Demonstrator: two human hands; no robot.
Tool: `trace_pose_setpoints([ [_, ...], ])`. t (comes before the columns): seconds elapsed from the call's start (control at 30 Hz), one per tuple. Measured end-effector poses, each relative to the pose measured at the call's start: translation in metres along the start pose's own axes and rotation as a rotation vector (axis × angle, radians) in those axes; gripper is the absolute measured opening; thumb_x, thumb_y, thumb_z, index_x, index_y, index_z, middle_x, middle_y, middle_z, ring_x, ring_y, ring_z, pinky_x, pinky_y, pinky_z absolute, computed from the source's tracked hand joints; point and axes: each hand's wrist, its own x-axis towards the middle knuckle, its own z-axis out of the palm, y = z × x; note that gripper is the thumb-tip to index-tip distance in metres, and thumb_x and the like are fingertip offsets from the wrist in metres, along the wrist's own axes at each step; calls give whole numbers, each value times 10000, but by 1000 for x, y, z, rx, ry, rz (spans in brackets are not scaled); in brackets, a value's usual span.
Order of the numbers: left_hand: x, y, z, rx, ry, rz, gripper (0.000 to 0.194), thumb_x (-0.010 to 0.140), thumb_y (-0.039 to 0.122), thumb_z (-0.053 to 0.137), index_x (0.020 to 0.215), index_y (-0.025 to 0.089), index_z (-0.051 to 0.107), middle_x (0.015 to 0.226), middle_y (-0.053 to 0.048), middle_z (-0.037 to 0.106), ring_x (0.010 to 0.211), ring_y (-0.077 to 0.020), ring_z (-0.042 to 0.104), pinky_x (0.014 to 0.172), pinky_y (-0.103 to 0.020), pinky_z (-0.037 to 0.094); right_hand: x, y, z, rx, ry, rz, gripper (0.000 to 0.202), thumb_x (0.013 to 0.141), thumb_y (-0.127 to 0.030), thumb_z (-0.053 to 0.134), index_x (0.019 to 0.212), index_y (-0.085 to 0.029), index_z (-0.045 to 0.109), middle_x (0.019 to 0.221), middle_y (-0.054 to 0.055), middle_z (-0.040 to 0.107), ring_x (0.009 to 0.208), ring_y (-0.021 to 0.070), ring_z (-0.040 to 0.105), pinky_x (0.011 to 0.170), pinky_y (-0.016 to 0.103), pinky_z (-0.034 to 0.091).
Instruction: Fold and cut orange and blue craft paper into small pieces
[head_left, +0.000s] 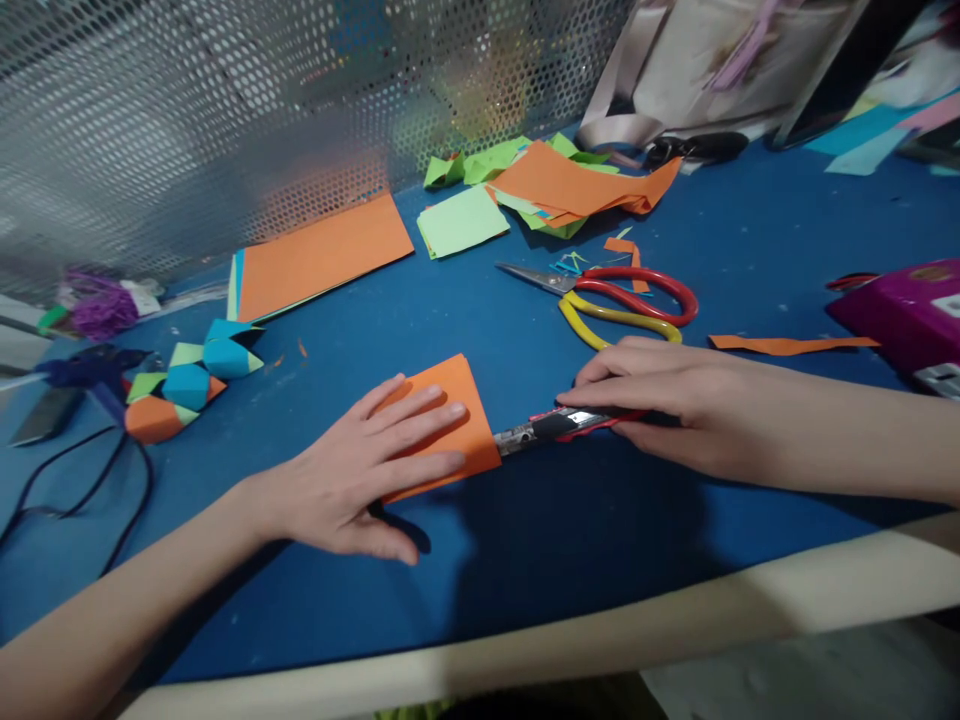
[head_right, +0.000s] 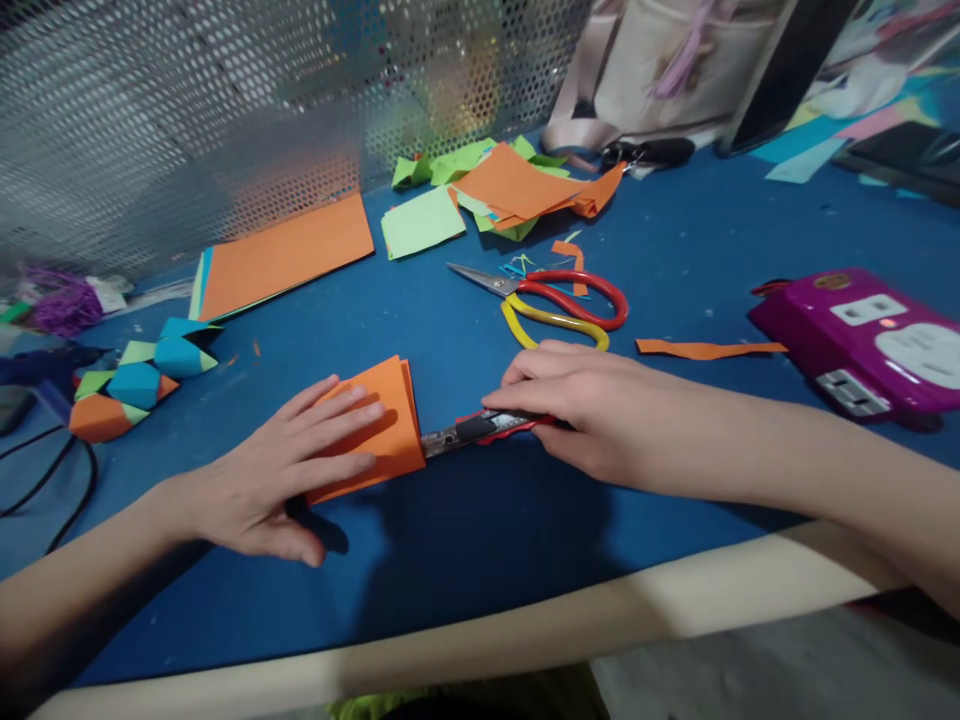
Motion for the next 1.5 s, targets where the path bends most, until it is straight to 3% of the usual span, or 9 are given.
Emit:
trace_pose_setpoints([
  [0.17, -9, 3, 8, 67, 17, -26, 648, 993, 456, 485, 1558, 265, 231, 1602, -133, 321, 1539, -276, 104, 1235, -532, 51, -1, -2, 1, -24, -12, 10, 304, 931, -208, 419, 1080, -218, 684, 1010, 90, 645, 925, 220, 604, 772, 345, 491],
  [0.37, -4, 0, 9, 91, -6, -33, 525, 1003, 473, 449, 1454, 207, 424, 1592, -146, 343, 1537, -263, 126, 1242, -470, 12, -3, -2, 0, -11, -15, 17, 310, 939, -233, 437, 1134, -239, 678, 1037, 84, 645, 934, 218, 615, 774, 338, 498],
  [0.5, 4, -6, 1, 32, -26, -24, 543, 1004, 530, 394, 1442, 216, 458, 1532, -134, 454, 1496, -275, 278, 1240, -503, 47, -4, 0, 1, -5, -5, 12, 327, 947, -243, 444, 1169, -251, 684, 1047, 83, 657, 955, 223, 628, 804, 354, 502],
  [0.67, 21, -23, -6, -14, 40, -30, 383, 1047, 315, 346, 1320, 202, 589, 1363, -116, 630, 1353, -183, 505, 1241, -428, 174, -3, 1, 4, -11, 19, -9, 329, 960, -257, 445, 1185, -249, 684, 1051, 83, 669, 964, 221, 640, 809, 351, 506],
  [0.9, 33, -45, 9, -38, -34, -10, 404, 1031, 273, 390, 1414, 251, 517, 1531, -87, 457, 1496, -207, 279, 1240, -472, 177, -7, 3, 2, -37, 8, -9, 364, 972, -264, 416, 1232, -252, 670, 1076, 90, 662, 980, 227, 635, 832, 368, 501],
  [1.3, 32, -45, 12, -47, -14, 7, 416, 1027, 248, 401, 1430, 249, 502, 1542, -84, 428, 1497, -199, 263, 1235, -468, 227, -12, -9, -1, 19, -74, 101, 372, 985, -364, 411, 1204, -254, 691, 1128, 110, 648, 1031, 252, 624, 855, 392, 509],
  [1.5, 32, -44, 13, -57, -10, 4, 415, 1025, 232, 406, 1427, 243, 507, 1542, -89, 425, 1497, -199, 259, 1230, -461, 248, -23, -10, 4, 11, -36, 97, 376, 999, -344, 396, 1259, -267, 657, 1157, 113, 641, 1056, 247, 619, 882, 394, 509],
])
